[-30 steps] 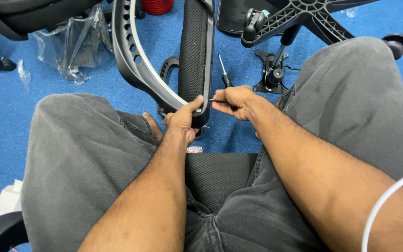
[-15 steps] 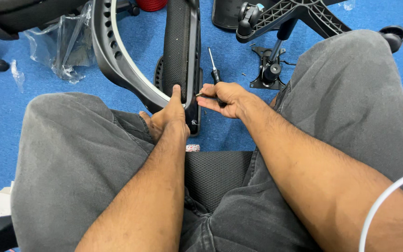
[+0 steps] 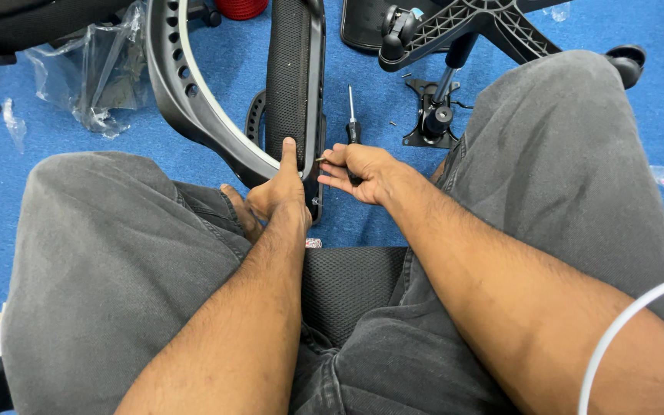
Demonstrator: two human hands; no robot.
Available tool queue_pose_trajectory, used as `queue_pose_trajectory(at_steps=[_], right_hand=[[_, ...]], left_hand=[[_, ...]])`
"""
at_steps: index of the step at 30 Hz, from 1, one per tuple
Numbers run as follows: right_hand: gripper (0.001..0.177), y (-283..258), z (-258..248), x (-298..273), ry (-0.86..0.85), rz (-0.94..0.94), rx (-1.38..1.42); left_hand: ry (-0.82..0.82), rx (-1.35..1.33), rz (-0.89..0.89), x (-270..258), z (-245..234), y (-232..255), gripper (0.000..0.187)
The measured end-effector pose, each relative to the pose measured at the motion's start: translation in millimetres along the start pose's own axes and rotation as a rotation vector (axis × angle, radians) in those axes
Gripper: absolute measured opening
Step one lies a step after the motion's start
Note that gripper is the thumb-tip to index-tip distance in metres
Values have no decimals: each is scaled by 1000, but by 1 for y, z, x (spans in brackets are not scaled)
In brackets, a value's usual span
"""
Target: The person attaches a curved metal frame to a black mesh chair back using a screwdriver. They align the frame, insert screws, and tighten them sequentially to secure the frame to the backrest.
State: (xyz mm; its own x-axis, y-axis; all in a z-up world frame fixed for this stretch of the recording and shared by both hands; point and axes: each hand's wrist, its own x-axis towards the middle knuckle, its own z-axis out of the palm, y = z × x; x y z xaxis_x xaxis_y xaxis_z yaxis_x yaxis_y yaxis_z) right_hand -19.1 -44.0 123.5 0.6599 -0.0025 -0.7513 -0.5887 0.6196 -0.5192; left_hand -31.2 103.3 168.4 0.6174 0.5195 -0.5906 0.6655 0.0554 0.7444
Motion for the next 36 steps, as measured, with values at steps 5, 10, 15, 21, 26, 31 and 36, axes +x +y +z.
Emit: queue_pose_trajectory(at_steps=[5,10,15,21,26,31,36], right_hand=[[40,7,2,-7,18,38,78],[35,11,4,-20,43,134,274],[29,10,9,-29,45,184,313],[22,9,8,-32,56,205,306],[17,13,4,-27,59,226,288],[14,12,6,-31,17,230,274],[13,8,11,-43,49,231,271]], left_hand=[[37,-55,-21,-5,0,1,91],[-43,-117,-36,-9,-5,4,82],[-16,-148,-67,-11,-9,7,81],[-10,-137,-65,-14,-11,10,78],[-18,-177,-91,-16,-14,12,76],[-21,-230,-120,-17,-16,16,73],[-30,-211,-152,-17,-17,18,70]])
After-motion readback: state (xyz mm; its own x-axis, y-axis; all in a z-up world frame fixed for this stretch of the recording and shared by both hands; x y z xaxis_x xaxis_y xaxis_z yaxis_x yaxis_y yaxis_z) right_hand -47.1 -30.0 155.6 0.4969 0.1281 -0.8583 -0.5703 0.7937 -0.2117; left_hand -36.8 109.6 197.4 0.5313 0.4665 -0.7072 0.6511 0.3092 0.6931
